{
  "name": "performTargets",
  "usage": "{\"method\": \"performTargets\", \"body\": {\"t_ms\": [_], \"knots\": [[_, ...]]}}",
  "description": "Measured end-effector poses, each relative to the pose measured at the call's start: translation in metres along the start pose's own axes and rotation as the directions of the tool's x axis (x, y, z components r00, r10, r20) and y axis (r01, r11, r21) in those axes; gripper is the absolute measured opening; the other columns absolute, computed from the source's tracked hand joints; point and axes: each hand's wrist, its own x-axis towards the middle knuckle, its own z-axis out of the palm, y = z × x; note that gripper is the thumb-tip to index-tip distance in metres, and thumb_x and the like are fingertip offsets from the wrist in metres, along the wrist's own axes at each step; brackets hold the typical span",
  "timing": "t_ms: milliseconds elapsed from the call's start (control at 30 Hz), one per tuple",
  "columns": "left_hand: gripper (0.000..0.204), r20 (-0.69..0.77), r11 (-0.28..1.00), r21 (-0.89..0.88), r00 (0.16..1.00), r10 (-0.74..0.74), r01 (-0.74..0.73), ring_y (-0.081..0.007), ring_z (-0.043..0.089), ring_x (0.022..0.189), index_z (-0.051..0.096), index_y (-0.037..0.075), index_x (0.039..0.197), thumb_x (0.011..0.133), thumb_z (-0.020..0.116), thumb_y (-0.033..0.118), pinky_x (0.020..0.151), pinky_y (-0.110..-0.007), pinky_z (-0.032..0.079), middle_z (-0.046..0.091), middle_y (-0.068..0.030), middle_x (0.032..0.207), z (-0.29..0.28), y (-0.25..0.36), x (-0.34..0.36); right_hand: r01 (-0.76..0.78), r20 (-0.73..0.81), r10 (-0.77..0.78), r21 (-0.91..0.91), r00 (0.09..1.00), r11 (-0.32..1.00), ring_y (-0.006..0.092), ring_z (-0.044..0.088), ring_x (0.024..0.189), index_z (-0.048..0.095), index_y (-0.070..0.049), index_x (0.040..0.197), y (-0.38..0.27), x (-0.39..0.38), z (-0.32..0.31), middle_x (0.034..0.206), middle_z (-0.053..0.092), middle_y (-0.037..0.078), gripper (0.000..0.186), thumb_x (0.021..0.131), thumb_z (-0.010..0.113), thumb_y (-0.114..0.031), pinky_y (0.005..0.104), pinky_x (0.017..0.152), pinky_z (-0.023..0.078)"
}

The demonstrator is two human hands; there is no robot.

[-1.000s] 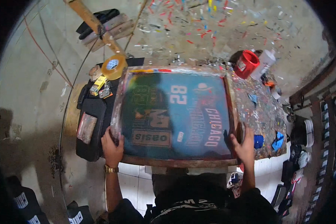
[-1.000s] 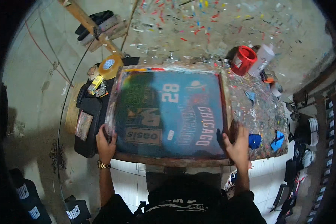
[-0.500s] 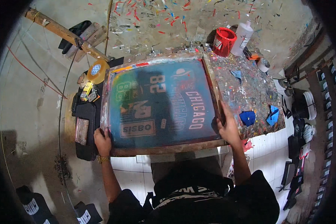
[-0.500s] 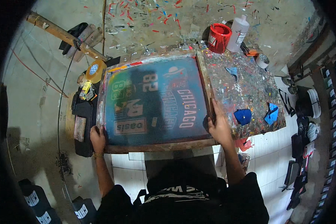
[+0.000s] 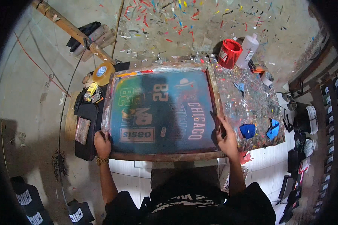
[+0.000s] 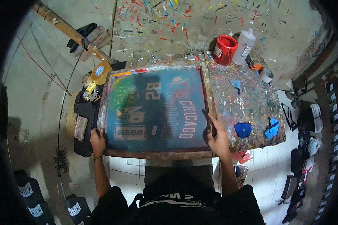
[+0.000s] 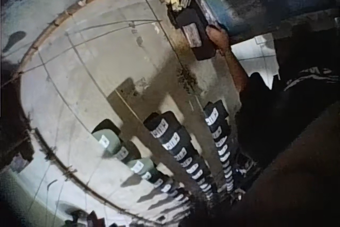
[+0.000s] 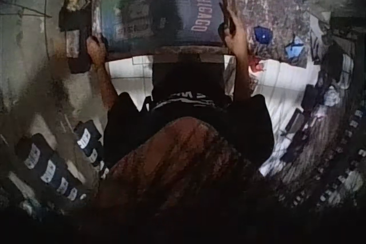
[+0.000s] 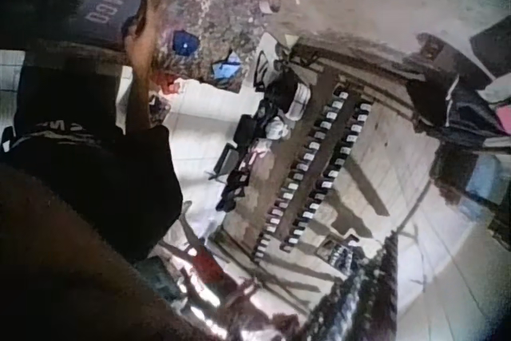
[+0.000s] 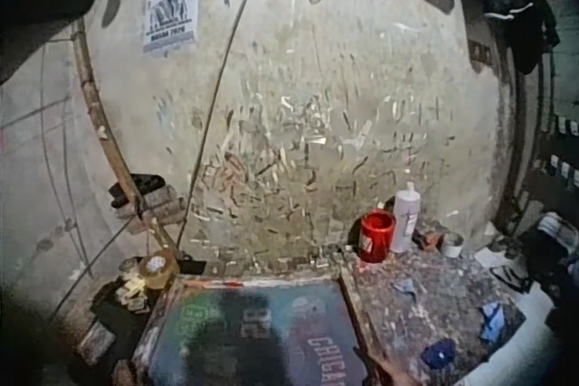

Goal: The person removes a metal bracket from a screen printing frame and applies adhesive tape along the edges of the mesh. They pull tape from a roll, stick it to the frame, and smooth it with their hands.

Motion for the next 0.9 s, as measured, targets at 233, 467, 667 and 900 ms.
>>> {"method": "performTargets", "body": {"t_ms": [233,467,667,900], "knots": [[0.037,-0.053,0.999,-0.002,0.998,0.041,-0.041,-0.0499,0.059,0.098,0.056,-0.009,0.11,0.101,0.059,0.027,0.086,-0.053,0.046,0.059,-0.0301,0.102,-0.002,0.002,0.0,0.043,-0.003,-0.043,0.019,0.999,0.999,0.048,0.033,0.146,0.051,-0.014,0.149,-0.008,0.001,-0.005,0.149,0.041,0.038,0.068,0.085,0.054,0.01,0.0426,0.117,0.036],[0.031,-0.108,0.997,0.005,0.991,0.077,-0.076,-0.0474,0.06,0.092,0.058,-0.006,0.099,0.098,0.063,0.025,0.081,-0.054,0.045,0.06,-0.0271,0.095,-0.002,0.011,0.001,0.089,-0.003,-0.089,-0.012,0.996,0.996,0.0446,0.037,0.147,0.052,-0.012,0.148,0.004,0.003,0.001,0.149,0.047,0.032,0.067,0.084,0.054,0.009,0.0418,0.116,0.036],[0.036,-0.042,0.997,-0.07,0.999,-0.014,0.011,-0.0445,0.061,0.099,0.063,-0.005,0.106,0.094,0.068,0.029,0.088,-0.051,0.048,0.064,-0.0264,0.1,-0.026,0.019,0.001,-0.05,0.081,0.068,-0.207,0.994,0.977,0.0471,0.044,0.14,0.043,-0.005,0.152,-0.036,0.017,-0.007,0.15,0.046,0.03,0.07,0.086,0.066,-0.002,0.0478,0.117,0.035],[0.037,-0.273,0.983,-0.12,0.957,0.101,-0.138,-0.0391,0.063,0.102,0.065,-0.002,0.113,0.085,0.077,0.019,0.092,-0.046,0.049,0.066,-0.0204,0.106,-0.052,0.043,0.038,0.835,0.337,-0.765,-0.184,0.549,0.518,0.0429,0.046,0.137,0.052,0.005,0.136,-0.132,0.194,0.135,0.144,0.051,0.026,0.063,0.082,0.076,-0.017,0.0498,0.114,0.037]]}}
